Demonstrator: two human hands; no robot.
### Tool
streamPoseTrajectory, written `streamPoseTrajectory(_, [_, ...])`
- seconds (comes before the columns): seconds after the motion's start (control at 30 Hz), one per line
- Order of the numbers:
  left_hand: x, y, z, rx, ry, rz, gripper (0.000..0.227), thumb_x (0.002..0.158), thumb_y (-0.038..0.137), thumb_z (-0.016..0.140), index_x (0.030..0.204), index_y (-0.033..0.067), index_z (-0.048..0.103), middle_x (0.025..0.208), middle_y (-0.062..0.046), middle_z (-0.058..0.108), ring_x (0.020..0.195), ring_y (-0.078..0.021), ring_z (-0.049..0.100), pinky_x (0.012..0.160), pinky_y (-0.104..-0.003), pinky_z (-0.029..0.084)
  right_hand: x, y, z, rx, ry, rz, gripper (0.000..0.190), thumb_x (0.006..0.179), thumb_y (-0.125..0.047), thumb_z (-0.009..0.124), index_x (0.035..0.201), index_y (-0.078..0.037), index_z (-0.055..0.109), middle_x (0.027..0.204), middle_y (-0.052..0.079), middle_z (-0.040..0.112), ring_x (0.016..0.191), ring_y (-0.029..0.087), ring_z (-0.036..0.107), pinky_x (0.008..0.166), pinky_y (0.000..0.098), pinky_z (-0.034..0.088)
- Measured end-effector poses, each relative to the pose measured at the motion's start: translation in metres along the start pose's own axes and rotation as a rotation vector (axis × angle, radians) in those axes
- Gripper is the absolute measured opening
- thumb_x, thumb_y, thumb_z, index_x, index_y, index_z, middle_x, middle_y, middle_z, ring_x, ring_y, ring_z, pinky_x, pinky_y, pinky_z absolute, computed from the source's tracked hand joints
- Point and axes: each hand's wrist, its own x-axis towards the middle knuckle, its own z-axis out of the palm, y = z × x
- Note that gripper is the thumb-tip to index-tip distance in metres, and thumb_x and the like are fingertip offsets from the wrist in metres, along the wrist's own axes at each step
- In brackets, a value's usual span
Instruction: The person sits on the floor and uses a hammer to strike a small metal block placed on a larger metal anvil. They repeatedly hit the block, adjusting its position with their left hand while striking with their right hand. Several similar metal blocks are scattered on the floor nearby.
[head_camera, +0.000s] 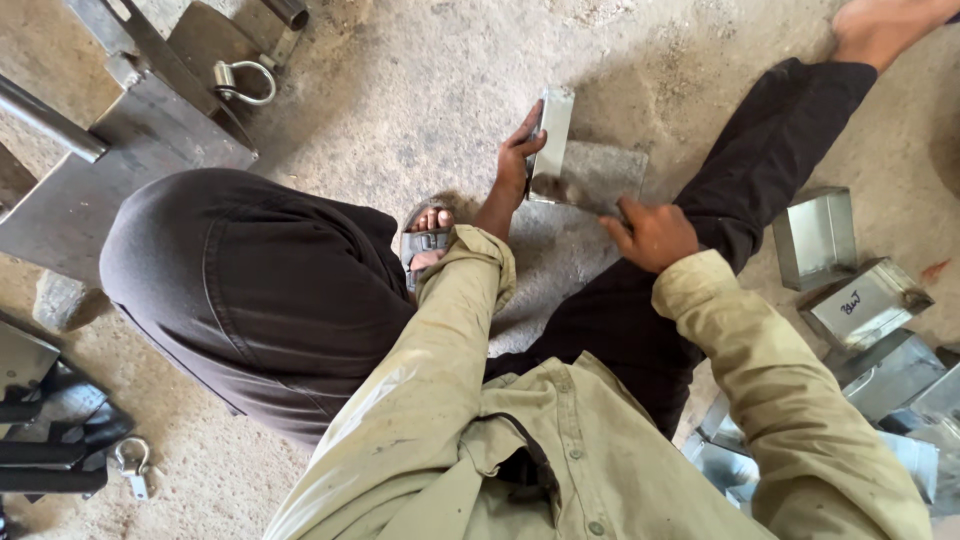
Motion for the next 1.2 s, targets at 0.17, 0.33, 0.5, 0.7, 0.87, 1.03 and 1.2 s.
streamPoseTrajectory(0.17, [-0.002, -0.001, 0.003, -0.09, 0.007, -0.039, 0.058, 0.097, 0.001, 0.063, 0.153, 0.0009, 0.048, 0.161, -0.01, 0.046, 0.149, -0.0227, 0.039, 0.122, -0.035, 0.028, 0.004, -0.002, 0.012, -0.083, -0.151, -0.024, 0.038, 0.099, -0.044, 0.065, 0.093, -0.006, 0.066, 0.067, 0.016, 0.067, 0.056, 0.039, 0.065, 0.055, 0.0488, 0.052])
streamPoseTrajectory(0.33, [-0.006, -0.004, -0.002, -0.04, 0.034, -0.069, 0.058, 0.1, 0.003, 0.063, 0.156, 0.0033, 0.048, 0.159, -0.015, 0.05, 0.139, -0.0242, 0.043, 0.119, -0.036, 0.032, -0.001, -0.001, 0.02, -0.027, -0.114, 0.022, 0.039, 0.101, -0.045, 0.065, 0.095, -0.006, 0.064, 0.066, 0.017, 0.066, 0.057, 0.038, 0.064, 0.055, 0.0467, 0.052])
streamPoseTrajectory(0.5, [0.002, -0.003, -0.004, -0.04, 0.02, -0.028, 0.057, 0.098, 0.003, 0.063, 0.154, 0.0029, 0.049, 0.158, -0.009, 0.05, 0.146, -0.0213, 0.043, 0.12, -0.033, 0.03, 0.0, 0.012, 0.013, -0.154, -0.181, -0.031, 0.039, 0.1, -0.045, 0.064, 0.094, -0.006, 0.066, 0.067, 0.014, 0.067, 0.054, 0.037, 0.065, 0.05, 0.0478, 0.051])
streamPoseTrajectory(0.7, [-0.009, -0.016, -0.005, -0.029, 0.055, -0.071, 0.059, 0.1, 0.003, 0.064, 0.157, 0.004, 0.051, 0.149, -0.01, 0.057, 0.126, -0.0229, 0.051, 0.113, -0.035, 0.038, -0.013, 0.019, 0.015, -0.047, -0.022, -0.04, 0.041, 0.098, -0.044, 0.065, 0.099, -0.003, 0.066, 0.064, 0.016, 0.065, 0.054, 0.037, 0.064, 0.052, 0.0464, 0.052])
streamPoseTrajectory(0.87, [0.004, -0.004, -0.004, -0.09, 0.009, -0.023, 0.055, 0.099, 0.002, 0.062, 0.153, 0.0042, 0.051, 0.153, -0.006, 0.054, 0.139, -0.0181, 0.049, 0.116, -0.031, 0.035, 0.003, 0.022, 0.015, -0.163, -0.14, 0.033, 0.04, 0.1, -0.047, 0.064, 0.092, -0.008, 0.065, 0.064, 0.014, 0.066, 0.054, 0.037, 0.064, 0.053, 0.0474, 0.052])
streamPoseTrajectory(1.03, [-0.007, -0.022, -0.009, -0.033, 0.038, -0.017, 0.058, 0.097, 0.001, 0.061, 0.154, 0.0055, 0.051, 0.154, -0.008, 0.054, 0.137, -0.022, 0.049, 0.117, -0.035, 0.036, -0.011, 0.029, 0.013, -0.064, -0.085, -0.097, 0.039, 0.098, -0.046, 0.063, 0.093, -0.007, 0.065, 0.07, 0.013, 0.067, 0.055, 0.037, 0.063, 0.051, 0.0466, 0.051])
streamPoseTrajectory(1.2, [0.002, -0.011, -0.008, 0.031, 0.03, 0.006, 0.056, 0.099, 0.001, 0.061, 0.154, 0.0058, 0.05, 0.158, -0.008, 0.05, 0.146, -0.0201, 0.043, 0.12, -0.035, 0.031, -0.004, 0.035, 0.012, -0.185, -0.163, -0.029, 0.041, 0.1, -0.049, 0.064, 0.092, -0.009, 0.066, 0.065, 0.012, 0.066, 0.052, 0.036, 0.063, 0.051, 0.0467, 0.05])
